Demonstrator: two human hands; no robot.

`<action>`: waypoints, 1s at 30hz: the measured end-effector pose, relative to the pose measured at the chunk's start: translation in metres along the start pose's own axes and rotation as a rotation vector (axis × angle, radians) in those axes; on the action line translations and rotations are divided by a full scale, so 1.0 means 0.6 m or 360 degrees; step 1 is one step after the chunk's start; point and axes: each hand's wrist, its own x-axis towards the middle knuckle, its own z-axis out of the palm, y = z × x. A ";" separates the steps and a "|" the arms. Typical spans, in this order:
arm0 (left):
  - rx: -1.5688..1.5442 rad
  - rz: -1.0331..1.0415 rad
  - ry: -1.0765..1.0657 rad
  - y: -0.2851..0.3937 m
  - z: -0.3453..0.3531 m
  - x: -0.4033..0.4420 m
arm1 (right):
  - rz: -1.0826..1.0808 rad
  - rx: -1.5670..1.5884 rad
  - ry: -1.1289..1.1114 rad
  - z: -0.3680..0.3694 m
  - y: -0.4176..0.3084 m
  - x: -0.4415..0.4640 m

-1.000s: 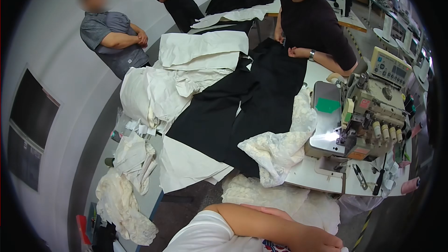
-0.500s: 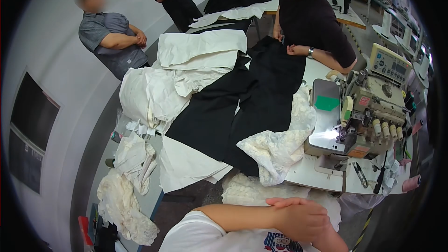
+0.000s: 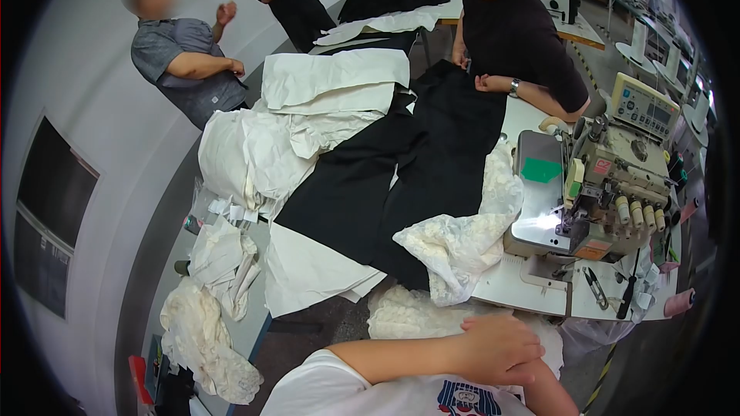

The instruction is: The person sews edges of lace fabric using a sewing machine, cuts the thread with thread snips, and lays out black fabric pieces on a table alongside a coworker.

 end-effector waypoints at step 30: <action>-0.1678 -0.0618 -0.0585 0.000 0.001 0.007 | 0.0041 -0.2201 -0.0079 0.026 -0.027 0.020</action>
